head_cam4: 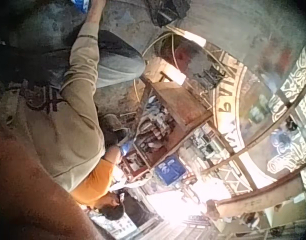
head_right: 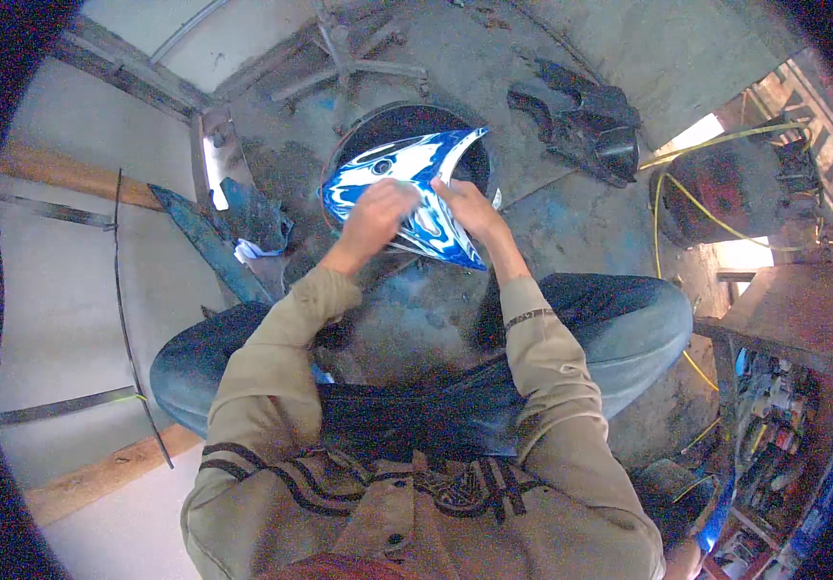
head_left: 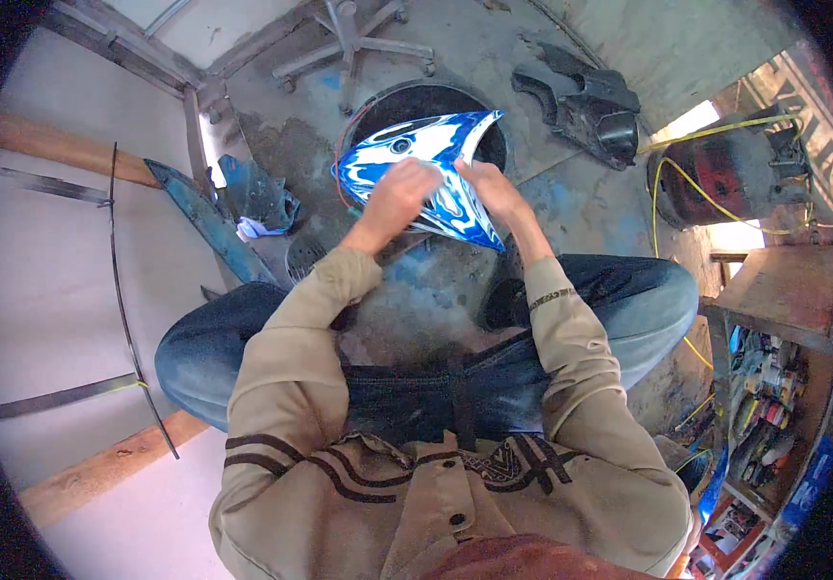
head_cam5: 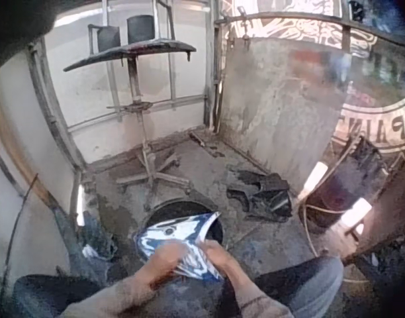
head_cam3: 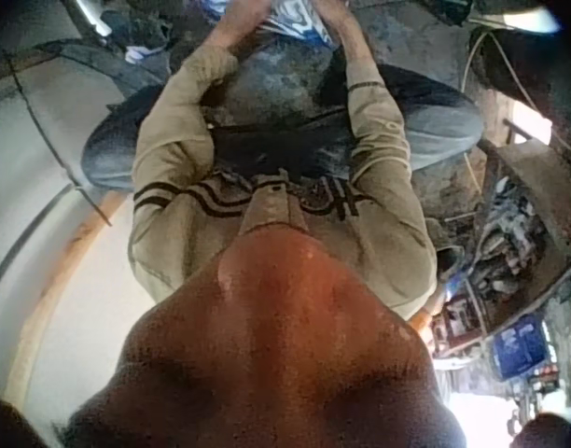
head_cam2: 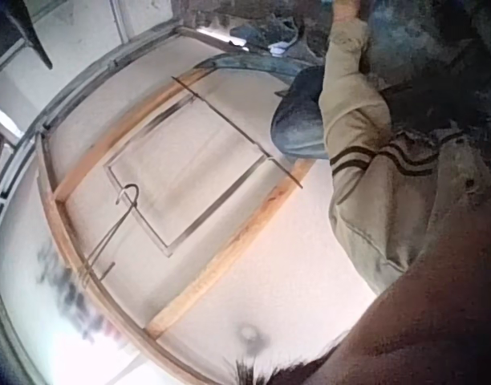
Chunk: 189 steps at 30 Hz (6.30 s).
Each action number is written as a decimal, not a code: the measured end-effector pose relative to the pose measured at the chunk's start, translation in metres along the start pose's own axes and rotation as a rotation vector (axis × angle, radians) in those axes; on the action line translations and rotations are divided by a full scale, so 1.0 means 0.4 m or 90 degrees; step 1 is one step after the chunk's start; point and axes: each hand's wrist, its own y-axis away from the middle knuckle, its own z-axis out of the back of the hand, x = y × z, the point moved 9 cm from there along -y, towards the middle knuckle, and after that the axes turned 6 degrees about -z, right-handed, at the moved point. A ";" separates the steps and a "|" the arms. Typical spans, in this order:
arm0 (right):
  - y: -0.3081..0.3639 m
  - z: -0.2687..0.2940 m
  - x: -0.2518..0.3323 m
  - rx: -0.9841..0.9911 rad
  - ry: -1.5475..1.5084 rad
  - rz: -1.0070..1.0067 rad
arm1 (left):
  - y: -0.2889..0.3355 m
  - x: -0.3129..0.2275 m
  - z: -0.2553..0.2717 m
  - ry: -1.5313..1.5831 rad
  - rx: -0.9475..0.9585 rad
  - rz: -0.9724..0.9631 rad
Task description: The person sands a blue and white motorcycle fairing over a bucket of water. They use a circular sanding disc to scrub different sections of the fairing, dipping the fairing and their hands into the water periodically.
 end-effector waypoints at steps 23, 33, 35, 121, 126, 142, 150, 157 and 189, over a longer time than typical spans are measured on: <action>0.029 0.001 0.046 0.022 -0.019 -0.023 | 0.005 -0.071 -0.033 0.045 -0.011 -0.040; 0.039 -0.003 0.066 0.027 -0.029 -0.020 | 0.008 -0.060 -0.022 0.069 -0.016 -0.013; 0.050 -0.016 0.080 0.039 -0.030 -0.034 | 0.013 -0.002 -0.001 -0.027 -0.052 0.094; 0.015 -0.001 0.015 0.035 -0.040 -0.014 | 0.009 -0.037 -0.035 0.134 0.060 -0.002; 0.037 -0.026 0.056 0.039 -0.087 -0.004 | 0.024 0.062 -0.008 0.067 0.032 0.115; 0.019 -0.018 0.056 0.028 -0.061 0.009 | 0.015 0.076 0.004 0.014 0.030 0.100; 0.017 -0.011 0.009 0.024 -0.032 -0.019 | 0.024 0.021 -0.009 0.049 0.012 0.085; 0.009 -0.003 0.011 0.009 -0.035 -0.008 | 0.025 0.024 -0.006 0.081 0.025 0.087; 0.019 -0.007 0.025 0.021 -0.062 0.001 | 0.025 -0.051 -0.049 0.113 0.044 0.011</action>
